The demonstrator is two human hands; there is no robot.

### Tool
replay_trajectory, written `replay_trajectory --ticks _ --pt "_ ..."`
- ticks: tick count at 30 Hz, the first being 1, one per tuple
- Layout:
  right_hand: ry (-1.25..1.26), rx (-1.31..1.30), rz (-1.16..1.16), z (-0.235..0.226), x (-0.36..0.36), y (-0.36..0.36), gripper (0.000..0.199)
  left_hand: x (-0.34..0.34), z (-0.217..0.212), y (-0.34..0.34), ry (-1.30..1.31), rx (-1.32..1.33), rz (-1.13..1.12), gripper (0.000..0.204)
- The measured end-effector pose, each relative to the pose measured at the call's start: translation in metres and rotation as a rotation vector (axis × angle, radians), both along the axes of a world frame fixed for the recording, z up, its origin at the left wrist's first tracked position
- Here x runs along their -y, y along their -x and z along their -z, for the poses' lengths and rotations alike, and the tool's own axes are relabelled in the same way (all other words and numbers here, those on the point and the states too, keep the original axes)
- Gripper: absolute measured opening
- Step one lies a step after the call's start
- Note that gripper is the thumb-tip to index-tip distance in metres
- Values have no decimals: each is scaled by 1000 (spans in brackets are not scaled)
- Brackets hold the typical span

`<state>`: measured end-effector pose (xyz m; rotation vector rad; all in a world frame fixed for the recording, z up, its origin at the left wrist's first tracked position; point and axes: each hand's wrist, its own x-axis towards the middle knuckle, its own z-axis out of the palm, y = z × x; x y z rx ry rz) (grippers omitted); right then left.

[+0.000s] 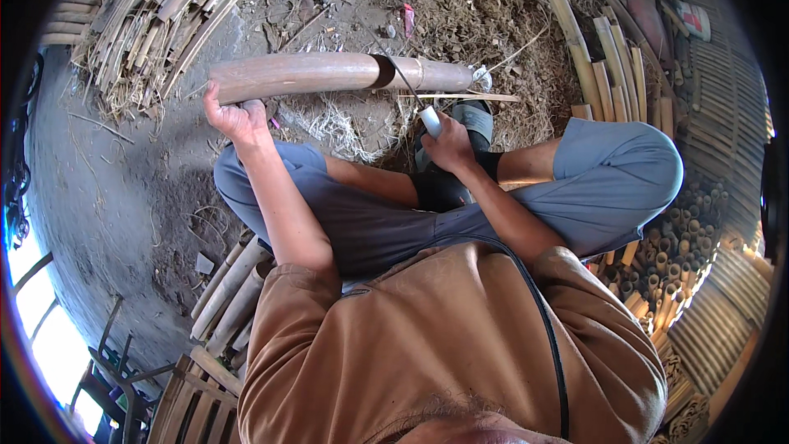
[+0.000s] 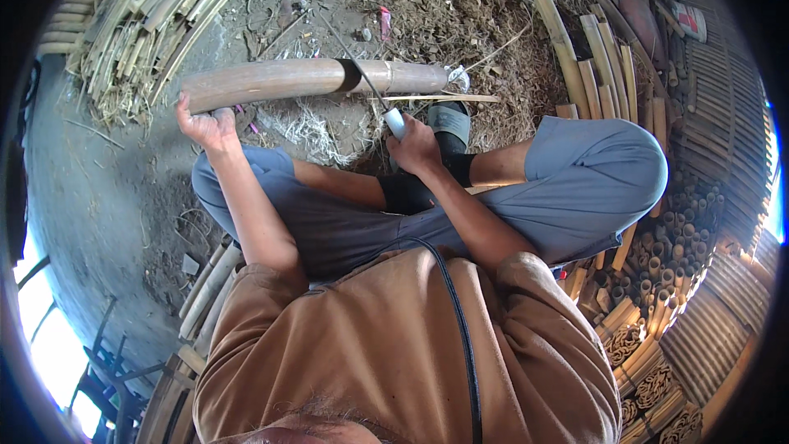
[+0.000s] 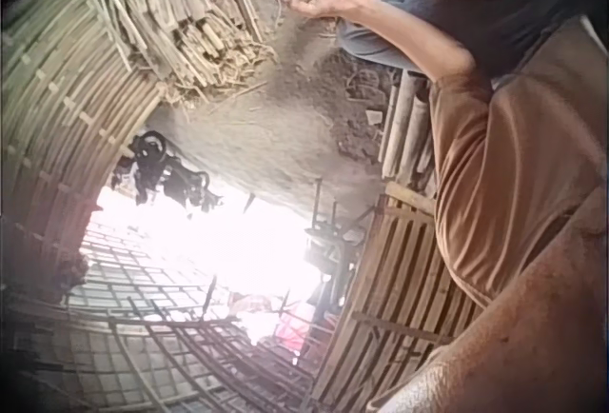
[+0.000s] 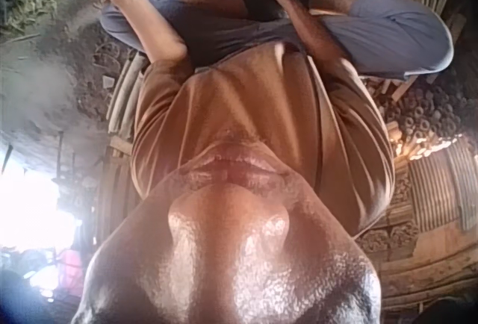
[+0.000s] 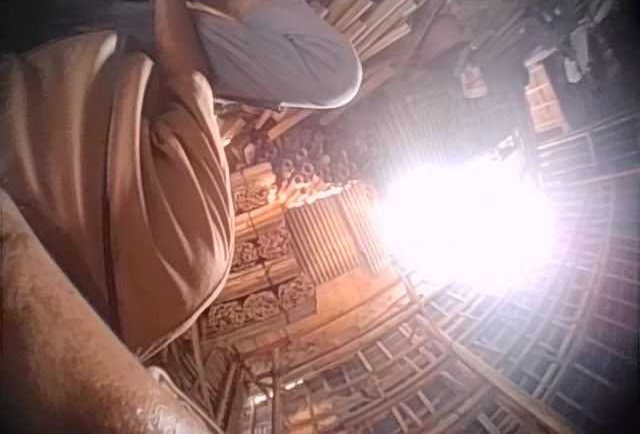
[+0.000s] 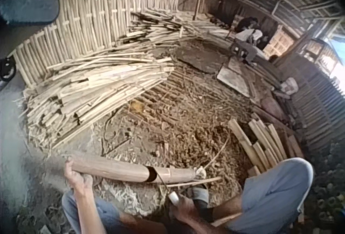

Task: The person scrapes a piece of bamboo with a knife, sets it aside to pick up another bamboo piece, and cuts into it using the knife.

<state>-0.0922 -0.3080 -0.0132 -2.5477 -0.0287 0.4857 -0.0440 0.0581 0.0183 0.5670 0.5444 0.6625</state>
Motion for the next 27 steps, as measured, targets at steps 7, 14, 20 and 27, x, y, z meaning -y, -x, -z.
replay_trajectory --ticks 7,14,20,27 --pt "-96 -102 344 14 18 3 41 5 2 -5 -22 -1 -39 55" --pt "-79 -24 -6 -10 1 0 41 3 0 -4 -14 -14 -30 57" --pt "-191 -203 359 3 15 -3 39 3 0 -1 -8 1 -21 57" --pt "-150 -36 66 1 5 4 38 1 0 -2 -34 9 -8 57"
